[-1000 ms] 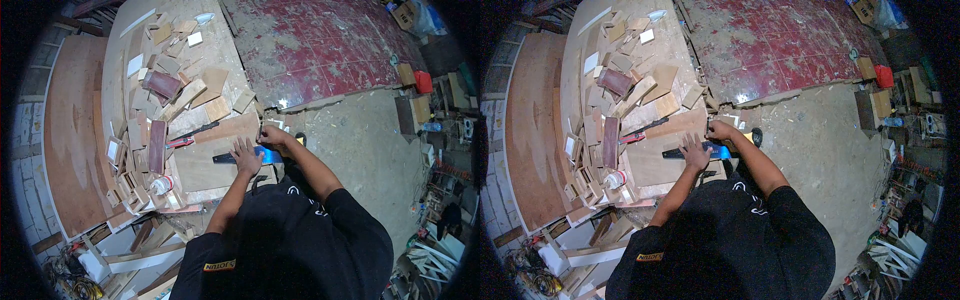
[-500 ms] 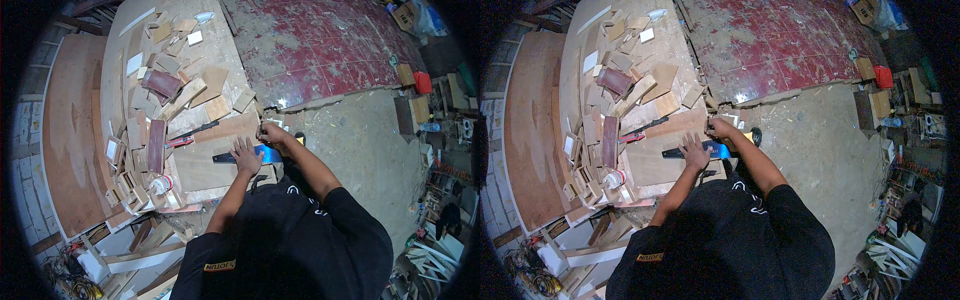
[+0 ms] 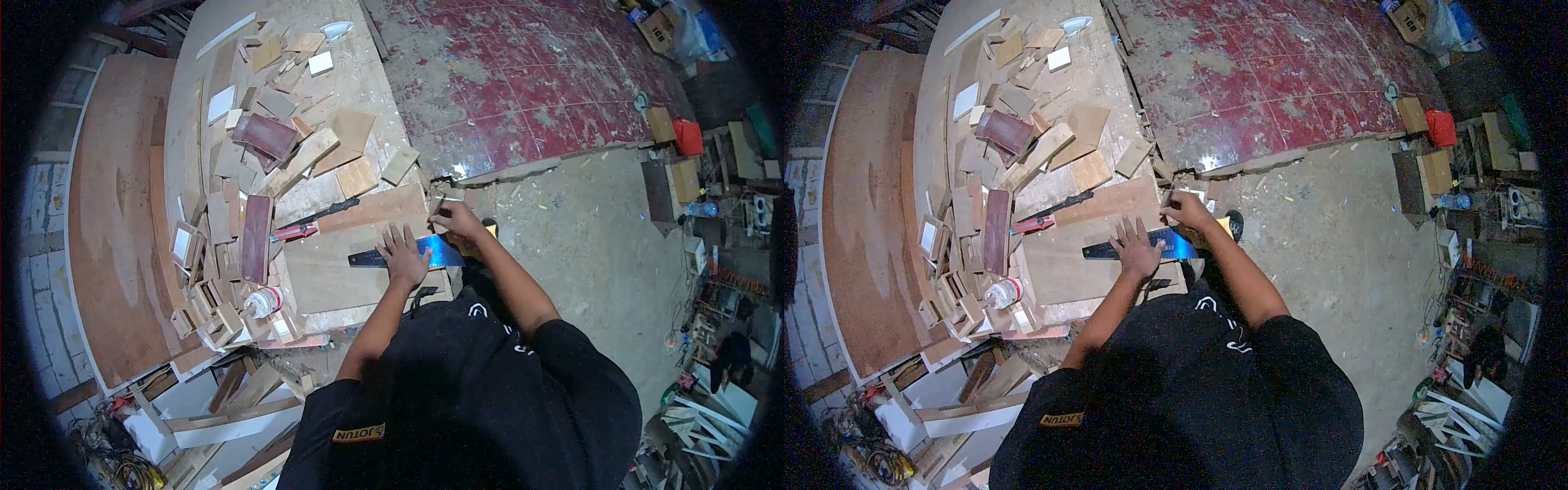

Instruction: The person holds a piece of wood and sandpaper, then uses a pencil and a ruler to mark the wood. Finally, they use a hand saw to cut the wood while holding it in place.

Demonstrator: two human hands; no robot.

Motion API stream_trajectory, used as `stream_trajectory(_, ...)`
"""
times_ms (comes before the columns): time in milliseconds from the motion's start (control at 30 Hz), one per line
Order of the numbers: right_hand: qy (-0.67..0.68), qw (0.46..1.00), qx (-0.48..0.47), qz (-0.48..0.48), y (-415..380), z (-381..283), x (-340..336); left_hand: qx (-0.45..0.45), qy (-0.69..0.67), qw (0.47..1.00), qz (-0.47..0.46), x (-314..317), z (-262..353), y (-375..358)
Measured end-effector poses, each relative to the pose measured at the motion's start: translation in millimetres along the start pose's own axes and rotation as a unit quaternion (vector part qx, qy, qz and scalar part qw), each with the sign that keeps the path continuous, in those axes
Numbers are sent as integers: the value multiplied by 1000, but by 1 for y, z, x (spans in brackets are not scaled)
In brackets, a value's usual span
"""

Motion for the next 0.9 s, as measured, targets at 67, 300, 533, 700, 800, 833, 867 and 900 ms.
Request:
stream_trajectory(67, 12, 996, 17, 83, -18, 9, -12, 1, 1, 1000, 2, -1, 0, 0)
stream_trajectory(300, -301, 946, 60, 107, -65, 17, -22, 36, -13, 992, 117, 2, -4, -7)
stream_trajectory(533, -309, 936, 115, 122, -77, 3, -17, 15, -44, 979, 197, 0, -18, -26)
stream_trajectory(700, -130, 929, 245, 247, -128, 38, -28, 58, -59, 960, 268, -10, -34, -40)
stream_trajectory(800, -3, 911, 227, 344, -164, 74, -28, 98, -90, 961, 244, -11, -41, -36)
stream_trajectory(833, -5, 912, 225, 344, -172, 77, -29, 126, -87, 965, 212, -7, -40, -33)
stream_trajectory(867, 15, 913, 235, 332, -181, 69, -32, 149, -89, 961, 217, -7, -38, -34)
stream_trajectory(900, 35, 915, 246, 319, -190, 67, -31, 147, -90, 961, 218, -8, -37, -35)
Point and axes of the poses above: each hand's wrist, its own y-axis towards the middle knuckle, its own x-axis out of the palm, z = x × y, the point moved 6 cm from there along y, towards the middle knuckle, and after that the axes turned 3 degrees about -x, right-handed, at the moved point
